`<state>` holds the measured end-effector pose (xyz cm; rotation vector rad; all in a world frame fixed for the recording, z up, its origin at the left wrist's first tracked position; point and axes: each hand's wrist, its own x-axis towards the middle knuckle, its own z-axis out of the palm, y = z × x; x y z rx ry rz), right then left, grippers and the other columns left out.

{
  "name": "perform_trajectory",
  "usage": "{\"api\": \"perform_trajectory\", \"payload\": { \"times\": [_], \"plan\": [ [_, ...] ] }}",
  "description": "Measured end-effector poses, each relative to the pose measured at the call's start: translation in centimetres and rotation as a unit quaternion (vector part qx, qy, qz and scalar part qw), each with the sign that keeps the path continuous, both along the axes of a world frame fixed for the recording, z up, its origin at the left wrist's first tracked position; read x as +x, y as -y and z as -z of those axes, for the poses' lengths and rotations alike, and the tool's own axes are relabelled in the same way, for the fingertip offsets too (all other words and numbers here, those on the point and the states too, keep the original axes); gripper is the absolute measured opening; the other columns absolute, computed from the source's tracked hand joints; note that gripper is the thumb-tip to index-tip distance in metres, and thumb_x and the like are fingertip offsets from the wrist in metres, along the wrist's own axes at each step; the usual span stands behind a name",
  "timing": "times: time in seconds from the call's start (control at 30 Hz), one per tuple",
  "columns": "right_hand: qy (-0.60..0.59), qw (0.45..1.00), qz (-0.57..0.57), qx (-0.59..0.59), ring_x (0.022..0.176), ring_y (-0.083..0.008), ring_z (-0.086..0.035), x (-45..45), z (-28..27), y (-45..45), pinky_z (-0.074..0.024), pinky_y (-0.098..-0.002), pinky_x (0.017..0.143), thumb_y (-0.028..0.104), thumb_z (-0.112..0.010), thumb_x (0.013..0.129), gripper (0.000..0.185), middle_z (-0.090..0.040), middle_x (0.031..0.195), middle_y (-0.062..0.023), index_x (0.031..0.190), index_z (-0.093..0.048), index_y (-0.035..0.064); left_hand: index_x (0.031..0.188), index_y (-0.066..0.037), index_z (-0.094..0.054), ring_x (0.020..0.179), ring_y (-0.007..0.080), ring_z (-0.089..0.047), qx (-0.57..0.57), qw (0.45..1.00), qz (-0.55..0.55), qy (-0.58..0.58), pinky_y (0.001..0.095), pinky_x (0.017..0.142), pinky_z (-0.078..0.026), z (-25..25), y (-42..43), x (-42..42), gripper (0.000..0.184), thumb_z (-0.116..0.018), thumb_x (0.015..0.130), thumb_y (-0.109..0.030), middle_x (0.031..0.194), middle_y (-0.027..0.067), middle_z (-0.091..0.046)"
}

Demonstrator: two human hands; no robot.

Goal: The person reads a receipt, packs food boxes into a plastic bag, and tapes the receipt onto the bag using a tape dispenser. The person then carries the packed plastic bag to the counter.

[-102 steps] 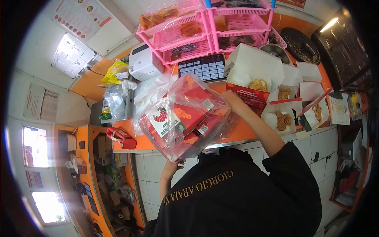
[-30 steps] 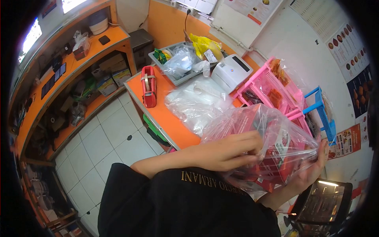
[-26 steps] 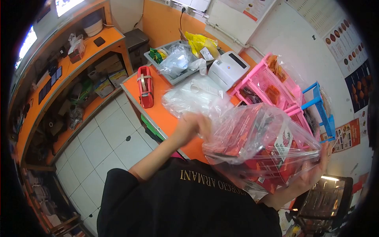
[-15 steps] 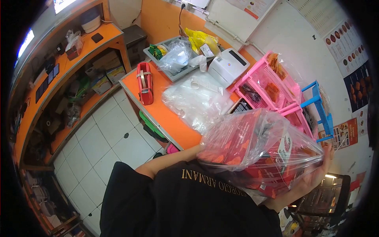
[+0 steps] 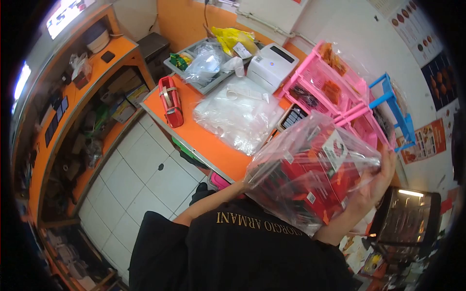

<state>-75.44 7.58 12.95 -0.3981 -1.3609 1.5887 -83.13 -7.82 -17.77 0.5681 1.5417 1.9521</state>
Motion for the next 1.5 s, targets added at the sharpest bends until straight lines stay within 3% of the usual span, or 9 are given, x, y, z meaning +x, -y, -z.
{"api": "perform_trajectory", "payload": {
  "times": [0.13, 0.37, 0.4, 0.6, 0.8, 0.93, 1.0, 1.3, 1.5],
  "plan": [
    [0.002, 0.997, -0.066, -0.025, 0.070, -0.0133, -0.061, 0.5, 2.0, -1.6, -0.0559, -0.0281, 0.059, 0.004, -0.063, 0.083, 0.007, -0.056, 0.079, -0.0002, 0.086, -0.057, 0.0061, 0.108, 0.000, -0.060, 0.084, 0.0178, -0.064, -0.033, 0.996, -0.016, -0.083, 0.0305, 0.073, -0.051, 13.7, 4.6, -5.7, 0.031, -0.051, 0.093, -0.025, 0.093, 0.0105, -0.064],
    [0.202, 0.952, -0.057, 0.224, 0.069, -0.0060, -0.048, 1.1, 5.3, -2.3, -0.0393, -0.0233, 0.064, 0.016, -0.066, 0.084, 0.020, -0.049, 0.068, -0.0011, 0.074, -0.054, 0.0026, 0.111, 0.000, -0.055, 0.085, 0.0175, -0.061, -0.009, 0.973, -0.106, -0.205, 0.0273, 0.076, -0.047, -14.0, 3.6, -6.8, 0.033, -0.050, 0.093, -0.027, 0.097, 0.0102, -0.061],
    [0.239, 0.931, -0.110, 0.255, 0.069, -0.0069, -0.048, 1.7, 4.3, -2.7, -0.0398, -0.0250, 0.064, 0.018, -0.065, 0.085, 0.022, -0.048, 0.067, -0.0025, 0.076, -0.054, 0.0012, 0.111, 0.001, -0.055, 0.083, 0.0168, -0.061, -0.032, 0.936, -0.083, -0.341, 0.0269, 0.074, -0.047, -15.2, 2.6, -6.6, 0.034, -0.052, 0.092, -0.028, 0.098, 0.0100, -0.061],
    [0.415, 0.801, -0.054, 0.429, 0.080, -0.0312, -0.055, 8.9, 4.6, -5.8, -0.0451, -0.0365, 0.071, 0.003, -0.050, 0.080, 0.005, -0.055, 0.088, -0.0132, 0.080, -0.055, 0.0008, 0.104, 0.001, -0.057, 0.071, 0.0118, -0.056, -0.173, 0.944, 0.027, -0.278, 0.0247, 0.061, -0.046, -17.7, 0.3, -6.6, 0.027, -0.056, 0.090, -0.022, 0.089, 0.0078, -0.061],
    [0.513, 0.655, -0.193, 0.520, 0.080, -0.0312, -0.059, 13.5, 8.1, -7.8, -0.0472, -0.0393, 0.067, -0.002, -0.052, 0.066, 0.029, -0.056, 0.101, -0.0081, 0.094, -0.059, 0.0037, 0.094, -0.001, -0.055, 0.075, 0.0107, -0.053, -0.161, 0.938, 0.046, -0.303, 0.0248, 0.064, -0.043, -17.7, -0.3, -7.6, 0.019, -0.048, 0.093, -0.019, 0.086, 0.0056, -0.061],
    [0.490, 0.657, -0.273, 0.503, 0.087, -0.0298, -0.060, 14.6, 11.2, -6.9, -0.0494, -0.0390, 0.069, 0.004, -0.058, 0.066, 0.030, -0.055, 0.109, -0.0082, 0.096, -0.060, 0.0060, 0.090, -0.006, -0.051, 0.086, 0.0104, -0.049, -0.153, 0.951, 0.051, -0.264, 0.0273, 0.078, -0.039, -18.4, -0.4, -8.1, 0.021, -0.041, 0.095, -0.024, 0.092, 0.0034, -0.060],
    [0.604, 0.509, -0.327, 0.519, 0.095, -0.0290, -0.060, 15.0, 12.8, -6.4, -0.0502, -0.0392, 0.076, 0.008, -0.063, 0.066, 0.037, -0.053, 0.118, -0.0110, 0.104, -0.061, 0.0062, 0.090, -0.009, -0.050, 0.092, 0.0101, -0.052, -0.169, 0.948, 0.056, -0.262, 0.0277, 0.083, -0.038, -18.5, -0.4, -8.9, 0.021, -0.040, 0.095, -0.026, 0.094, 0.0011, -0.058],
    [0.489, 0.554, -0.289, 0.608, 0.080, -0.0297, -0.061, 12.9, 1.9, -9.2, -0.0484, -0.0406, 0.068, 0.021, -0.071, 0.066, 0.025, -0.061, 0.080, -0.0086, 0.083, -0.061, 0.0059, 0.097, -0.008, -0.043, 0.080, 0.0183, -0.058, 0.009, 0.990, 0.138, -0.035, 0.0316, 0.077, -0.045, -19.6, -1.1, -10.6, 0.015, -0.040, 0.091, -0.022, 0.089, 0.0111, -0.061],
    [0.426, 0.575, -0.313, 0.625, 0.070, -0.0284, -0.059, 9.4, -2.1, -9.7, -0.0442, -0.0378, 0.062, 0.020, -0.071, 0.067, 0.021, -0.059, 0.070, -0.0111, 0.076, -0.061, 0.0025, 0.123, -0.013, -0.034, 0.049, 0.0049, -0.037, 0.029, 0.987, 0.121, -0.103, 0.0214, 0.057, -0.041, -23.2, -2.6, -10.0, 0.037, -0.051, 0.090, -0.009, 0.092, 0.0125, -0.064]
  ]
}}
